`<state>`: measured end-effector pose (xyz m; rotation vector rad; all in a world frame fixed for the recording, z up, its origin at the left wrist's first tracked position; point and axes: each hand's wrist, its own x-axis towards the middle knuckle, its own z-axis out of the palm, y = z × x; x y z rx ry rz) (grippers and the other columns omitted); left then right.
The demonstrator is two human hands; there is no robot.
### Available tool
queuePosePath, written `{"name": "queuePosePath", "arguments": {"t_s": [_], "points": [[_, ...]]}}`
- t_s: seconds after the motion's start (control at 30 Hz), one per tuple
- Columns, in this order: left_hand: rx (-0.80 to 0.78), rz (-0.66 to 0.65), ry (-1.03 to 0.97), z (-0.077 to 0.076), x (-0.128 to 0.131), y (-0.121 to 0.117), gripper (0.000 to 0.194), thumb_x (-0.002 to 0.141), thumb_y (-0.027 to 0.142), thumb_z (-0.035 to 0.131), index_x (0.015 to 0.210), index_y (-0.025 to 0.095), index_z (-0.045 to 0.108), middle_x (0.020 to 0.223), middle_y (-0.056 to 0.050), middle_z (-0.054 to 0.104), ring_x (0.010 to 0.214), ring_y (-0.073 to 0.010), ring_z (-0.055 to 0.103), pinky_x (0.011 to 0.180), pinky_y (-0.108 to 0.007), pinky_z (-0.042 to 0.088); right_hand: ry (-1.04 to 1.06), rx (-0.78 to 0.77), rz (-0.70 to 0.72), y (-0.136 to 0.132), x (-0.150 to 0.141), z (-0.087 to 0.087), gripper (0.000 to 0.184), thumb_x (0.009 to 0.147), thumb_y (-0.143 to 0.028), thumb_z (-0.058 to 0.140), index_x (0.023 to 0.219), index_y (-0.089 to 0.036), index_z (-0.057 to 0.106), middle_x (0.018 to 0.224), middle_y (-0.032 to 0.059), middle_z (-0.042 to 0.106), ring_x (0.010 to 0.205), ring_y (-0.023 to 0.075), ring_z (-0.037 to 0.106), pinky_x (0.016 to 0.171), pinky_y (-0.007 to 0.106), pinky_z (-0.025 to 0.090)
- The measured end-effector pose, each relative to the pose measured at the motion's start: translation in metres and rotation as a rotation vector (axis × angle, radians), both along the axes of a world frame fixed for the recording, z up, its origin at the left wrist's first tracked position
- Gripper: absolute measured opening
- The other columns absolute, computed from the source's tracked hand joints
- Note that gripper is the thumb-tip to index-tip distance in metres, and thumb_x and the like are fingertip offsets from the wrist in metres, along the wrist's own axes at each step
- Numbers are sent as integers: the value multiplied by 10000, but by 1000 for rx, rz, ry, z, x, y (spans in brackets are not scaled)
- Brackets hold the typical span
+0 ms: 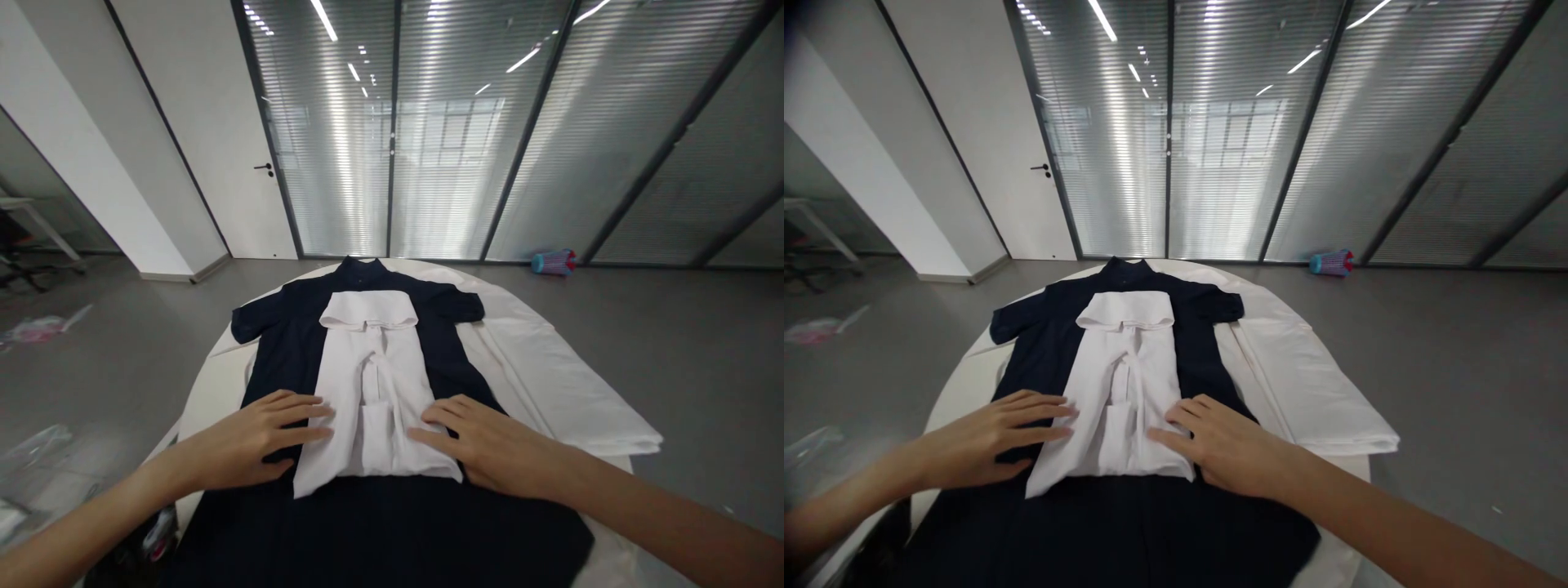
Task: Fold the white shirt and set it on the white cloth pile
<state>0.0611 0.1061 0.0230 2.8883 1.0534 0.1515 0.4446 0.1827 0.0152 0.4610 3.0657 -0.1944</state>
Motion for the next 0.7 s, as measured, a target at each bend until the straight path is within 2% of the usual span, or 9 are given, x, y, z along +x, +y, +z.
{"name": "queuePosePath", "arguments": {"t_s": [0.1, 0.2, 0.3, 0.37, 0.43, 0.5, 0.57, 0.63, 0.7], "points": [[-12, -40, 0, -10, 13, -11, 778, 759, 39, 644, 1479, 279, 475, 1522, -87, 499, 1392, -262, 481, 1137, -441, 419, 38, -22, -4, 2, 0, -15, 799, 778, -37, 557, 1535, -221, 380, 1377, 144, 581, 1296, 289, 513, 1087, 458, 385], [-6, -52, -26, -19, 19, -11, 716, 803, 5, 568, 1472, 245, 479, 1507, -111, 513, 1408, -267, 462, 1161, -480, 385, 108, -50, -26, 5, 3, -24, 700, 796, -24, 529, 1473, -192, 469, 1376, 144, 601, 1339, 270, 492, 1128, 474, 357], [-139, -44, -120, -22, 12, -4, 574, 901, 30, 476, 1426, 257, 527, 1459, -85, 566, 1439, -260, 418, 1204, -507, 303, 191, -150, -30, 8, 6, -22, 574, 809, -31, 518, 1348, -211, 595, 1419, 121, 579, 1446, 254, 376, 1189, 489, 289], [-281, 69, -260, -22, 3, 8, 415, 981, 142, 441, 1354, 252, 588, 1369, -72, 636, 1380, -268, 484, 1181, -479, 342, 242, -280, -35, 16, 5, -15, 481, 858, -70, 490, 1290, -224, 636, 1436, 100, 569, 1460, 251, 360, 1215, 497, 249], [-413, 280, -481, -23, -4, 28, 311, 1018, 318, 452, 1227, 218, 660, 1211, -76, 705, 1196, -273, 615, 1063, -416, 472, 301, -451, -103, 32, -3, -8, 391, 938, -153, 453, 1273, -226, 641, 1375, 91, 615, 1366, 248, 488, 1189, 482, 315], [-567, 504, -761, -26, -5, 58, 367, 989, 479, 501, 1096, 182, 688, 1026, -74, 728, 953, -249, 679, 855, -350, 568, 401, -615, -284, 54, -16, -4, 339, 994, -256, 438, 1272, -215, 628, 1260, 89, 674, 1180, 242, 625, 1075, 449, 463], [-765, 681, -1037, -32, -2, 92, 403, 949, 542, 557, 1044, 169, 677, 912, -61, 716, 787, -212, 676, 687, -299, 574, 506, -748, -560, 79, -34, -4, 339, 1022, -322, 421, 1277, -196, 604, 1130, 94, 706, 968, 226, 690, 872, 399, 583], [-954, 843, -1227, -41, 4, 124, 361, 930, 513, 611, 1035, 171, 661, 873, -52, 710, 712, -184, 672, 624, -270, 560, 539, -853, -828, 100, -53, -8, 349, 1040, -353, 402, 1285, -176, 577, 954, 83, 715, 750, 190, 691, 667, 328, 604], [-1082, 942, -1307, -48, 9, 147, 319, 908, 472, 665, 1022, 174, 655, 859, -52, 717, 699, -180, 686, 623, -265, 562, 500, -907, -1012, 114, -68, -14, 341, 1043, -361, 420, 1262, -151, 574, 778, 51, 681, 584, 157, 644, 526, 270, 563]]}}
